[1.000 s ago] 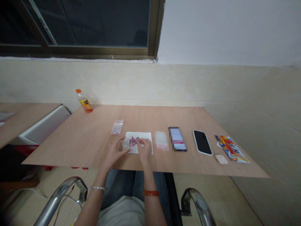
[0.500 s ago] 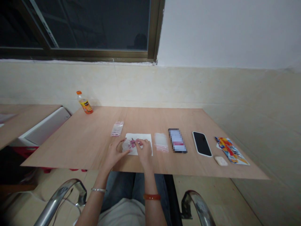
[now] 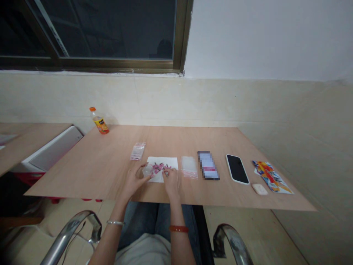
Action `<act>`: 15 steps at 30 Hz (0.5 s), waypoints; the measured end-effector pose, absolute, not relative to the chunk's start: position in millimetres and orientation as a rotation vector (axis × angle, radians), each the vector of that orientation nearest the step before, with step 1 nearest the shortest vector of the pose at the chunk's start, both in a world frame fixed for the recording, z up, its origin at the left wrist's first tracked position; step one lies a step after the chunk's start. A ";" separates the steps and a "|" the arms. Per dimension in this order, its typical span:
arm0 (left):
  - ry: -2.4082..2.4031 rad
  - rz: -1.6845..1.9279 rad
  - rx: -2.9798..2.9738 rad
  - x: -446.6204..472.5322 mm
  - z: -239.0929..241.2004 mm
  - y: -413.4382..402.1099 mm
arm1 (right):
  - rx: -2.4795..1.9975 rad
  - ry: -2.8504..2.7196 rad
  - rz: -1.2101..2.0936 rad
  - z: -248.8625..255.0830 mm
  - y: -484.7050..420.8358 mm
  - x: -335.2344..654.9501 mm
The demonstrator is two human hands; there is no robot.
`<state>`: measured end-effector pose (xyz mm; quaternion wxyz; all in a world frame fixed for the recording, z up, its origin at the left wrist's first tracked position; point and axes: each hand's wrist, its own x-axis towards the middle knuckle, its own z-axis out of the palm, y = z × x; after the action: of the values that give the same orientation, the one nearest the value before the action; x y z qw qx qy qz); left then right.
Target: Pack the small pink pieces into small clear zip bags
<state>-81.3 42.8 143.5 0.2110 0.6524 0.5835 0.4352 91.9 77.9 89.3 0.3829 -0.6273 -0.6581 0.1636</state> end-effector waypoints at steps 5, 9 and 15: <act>1.543 1.244 1.762 -79.5 144.4 42.9 | -1.390 -1.419 0.576 115.4 77.6 87.9; 1.478 1.236 1.644 -75.6 145.6 42.4 | -1.245 -1.377 0.621 145.7 70.5 81.7; 1.421 1.202 1.585 -73.6 142.9 42.5 | -1.162 -1.601 0.681 159.7 61.0 73.4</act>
<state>-73.6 42.5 142.9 0.3416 0.6093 0.5464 0.4620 73.4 61.0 159.7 0.5012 -0.4807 -0.6622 0.2816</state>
